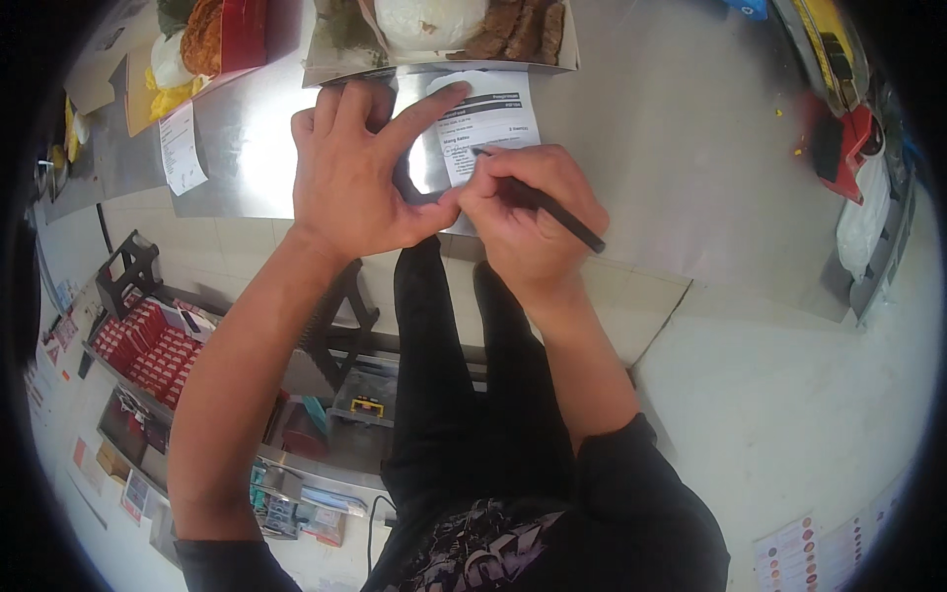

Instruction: The person prepares food for takeout by placing fried chicken and rice into containers, adding side items from a tray, marking a receipt, and sealing the containers in plastic bags.

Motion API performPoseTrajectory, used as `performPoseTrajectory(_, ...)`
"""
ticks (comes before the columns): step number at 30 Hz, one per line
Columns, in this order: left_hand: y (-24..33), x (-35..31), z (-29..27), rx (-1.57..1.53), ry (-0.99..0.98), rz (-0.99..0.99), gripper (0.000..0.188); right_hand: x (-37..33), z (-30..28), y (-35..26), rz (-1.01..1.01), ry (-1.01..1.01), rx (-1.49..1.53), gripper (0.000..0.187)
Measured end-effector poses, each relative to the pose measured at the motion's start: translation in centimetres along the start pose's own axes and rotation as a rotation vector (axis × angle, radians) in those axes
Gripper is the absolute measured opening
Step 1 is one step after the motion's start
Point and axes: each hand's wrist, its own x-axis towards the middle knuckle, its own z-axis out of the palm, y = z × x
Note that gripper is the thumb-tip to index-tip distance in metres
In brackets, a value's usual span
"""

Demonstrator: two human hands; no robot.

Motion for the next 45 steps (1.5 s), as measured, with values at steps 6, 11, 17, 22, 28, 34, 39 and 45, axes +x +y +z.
performPoseTrajectory(6,0.0,0.1,0.2,0.006,0.039,0.031,0.083,-0.3,-1.0,-0.9,0.218,0.295,0.119,0.021)
performPoseTrajectory(11,0.1,0.2,0.0,0.038,0.043,0.046,0.081,-0.2,-2.4,-0.9,0.244,0.228,0.201,0.021)
performPoseTrajectory(17,0.3,0.1,-0.2,0.042,-0.008,0.01,0.076,-0.1,-2.1,-0.3,0.129,0.141,-0.048,0.022)
performPoseTrajectory(22,0.2,0.0,-0.2,0.061,-0.006,0.014,0.078,-0.7,-2.8,-1.1,0.267,0.306,0.248,0.02)
performPoseTrajectory(28,-0.1,0.0,0.1,0.054,0.022,0.047,0.082,0.0,-2.0,-1.8,0.158,0.155,0.263,0.019)
performPoseTrajectory(34,-0.1,0.0,0.1,0.065,0.007,0.039,0.084,-0.8,-1.7,-1.2,0.142,0.051,0.159,0.021)
performPoseTrajectory(39,-0.2,-0.1,0.3,0.072,0.011,0.038,0.083,-1.2,-1.3,-0.5,0.068,0.034,0.112,0.021)
performPoseTrajectory(45,-0.2,-0.1,0.3,0.068,0.009,0.039,0.082,-0.9,-1.2,-0.4,0.005,-0.021,0.085,0.021)
